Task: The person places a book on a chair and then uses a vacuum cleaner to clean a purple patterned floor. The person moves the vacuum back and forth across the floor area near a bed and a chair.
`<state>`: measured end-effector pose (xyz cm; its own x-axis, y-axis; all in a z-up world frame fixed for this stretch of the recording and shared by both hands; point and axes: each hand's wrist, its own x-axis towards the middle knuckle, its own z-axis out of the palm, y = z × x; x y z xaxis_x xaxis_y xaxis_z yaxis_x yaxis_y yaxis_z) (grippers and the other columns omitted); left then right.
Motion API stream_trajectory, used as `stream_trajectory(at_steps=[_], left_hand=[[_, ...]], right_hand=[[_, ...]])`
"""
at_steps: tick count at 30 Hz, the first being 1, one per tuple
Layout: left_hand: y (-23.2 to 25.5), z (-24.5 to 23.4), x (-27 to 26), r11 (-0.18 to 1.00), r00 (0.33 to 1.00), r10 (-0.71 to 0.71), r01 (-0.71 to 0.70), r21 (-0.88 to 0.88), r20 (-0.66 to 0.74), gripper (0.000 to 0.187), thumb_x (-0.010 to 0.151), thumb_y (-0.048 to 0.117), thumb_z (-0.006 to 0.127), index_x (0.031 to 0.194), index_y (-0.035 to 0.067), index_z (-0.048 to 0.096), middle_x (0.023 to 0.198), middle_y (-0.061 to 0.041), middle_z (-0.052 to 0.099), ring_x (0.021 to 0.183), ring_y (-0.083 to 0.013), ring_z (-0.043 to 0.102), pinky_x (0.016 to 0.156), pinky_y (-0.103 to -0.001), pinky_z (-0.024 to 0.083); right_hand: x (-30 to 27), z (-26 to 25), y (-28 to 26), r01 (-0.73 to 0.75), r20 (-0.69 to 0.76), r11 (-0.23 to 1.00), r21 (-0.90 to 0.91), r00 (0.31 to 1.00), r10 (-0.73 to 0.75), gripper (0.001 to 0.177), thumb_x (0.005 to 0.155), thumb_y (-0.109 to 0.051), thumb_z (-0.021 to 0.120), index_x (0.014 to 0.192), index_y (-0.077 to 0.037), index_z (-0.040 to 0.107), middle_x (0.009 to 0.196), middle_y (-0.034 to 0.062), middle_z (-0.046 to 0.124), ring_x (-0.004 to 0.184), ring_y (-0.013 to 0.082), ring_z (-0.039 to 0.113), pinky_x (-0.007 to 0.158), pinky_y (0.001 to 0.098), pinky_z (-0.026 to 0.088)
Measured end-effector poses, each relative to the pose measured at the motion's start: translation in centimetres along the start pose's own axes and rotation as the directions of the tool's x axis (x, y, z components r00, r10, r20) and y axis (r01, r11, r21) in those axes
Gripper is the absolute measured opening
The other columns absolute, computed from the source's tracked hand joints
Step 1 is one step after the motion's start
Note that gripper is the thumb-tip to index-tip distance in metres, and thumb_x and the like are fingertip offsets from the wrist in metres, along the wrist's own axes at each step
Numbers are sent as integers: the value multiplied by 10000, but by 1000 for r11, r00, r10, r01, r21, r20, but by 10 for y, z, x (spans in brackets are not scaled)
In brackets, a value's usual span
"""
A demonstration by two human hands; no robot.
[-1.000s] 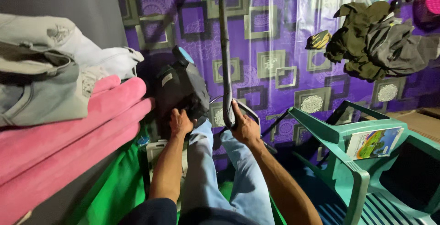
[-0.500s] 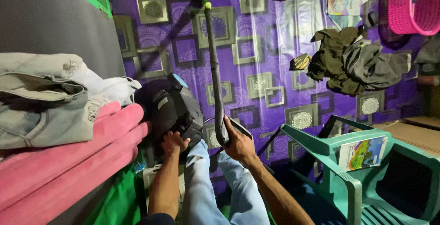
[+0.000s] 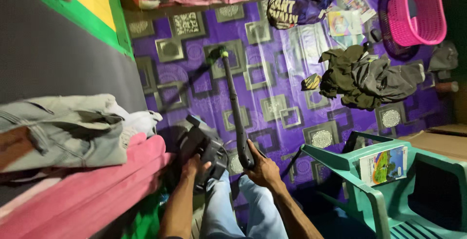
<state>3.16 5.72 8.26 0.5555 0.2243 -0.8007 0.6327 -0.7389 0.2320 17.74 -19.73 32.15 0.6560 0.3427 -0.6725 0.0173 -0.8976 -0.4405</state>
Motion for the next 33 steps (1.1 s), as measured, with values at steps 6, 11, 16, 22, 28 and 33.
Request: stream_trajectory(at_steps=[6,11,16,22,28,33], left_hand=[[13,-35,-44,985,982,-157,164,-62,103,846,778,606,779,1452,164,520,1438,-178,592,1354,-364,554,1101,-491,474],[9,-72,-55,993,993,-112,112,-21,22,794,774,605,814,1407,207,544,1405,-140,613,1326,-356,566,1067,-509,488],[15,-100,-47,995,995,-101,101,9,-12,760,772,587,799,1397,225,563,1361,-138,645,1291,-353,595,1047,-518,497],[18,-150,-14,1000,996,-6,9,29,-85,766,756,594,812,1370,191,593,1320,-161,670,1259,-370,613,1044,-500,497],[36,-177,22,995,993,52,-42,90,-105,747,769,602,810,1329,143,626,1321,-174,666,1256,-382,614,1051,-490,493],[57,-179,43,998,997,-35,39,53,-69,760,764,569,820,1362,160,589,1372,-164,620,1298,-380,570,1070,-541,462]], right_hand=[[-14,-16,7,-45,6,995,84,999,45,1040,724,-388,788,1588,-447,212,1142,185,739,1049,434,702,884,513,552],[-38,-17,19,59,-91,980,191,995,-42,1034,714,-364,811,1595,-354,269,1032,240,751,968,441,720,824,507,556],[-68,-29,13,-83,-1,913,399,996,91,989,733,-267,770,1598,-331,296,957,179,788,745,319,751,762,432,592],[-78,-22,15,19,-113,877,480,993,40,969,723,-221,808,1570,-292,342,1042,170,792,813,234,745,804,363,565],[-55,-44,3,18,-100,895,446,995,30,966,728,-246,824,1571,-284,354,885,175,773,744,170,701,747,328,547],[-22,-82,-23,43,-118,884,465,993,14,945,730,-234,814,1569,-253,378,750,123,714,630,149,574,634,316,518]])
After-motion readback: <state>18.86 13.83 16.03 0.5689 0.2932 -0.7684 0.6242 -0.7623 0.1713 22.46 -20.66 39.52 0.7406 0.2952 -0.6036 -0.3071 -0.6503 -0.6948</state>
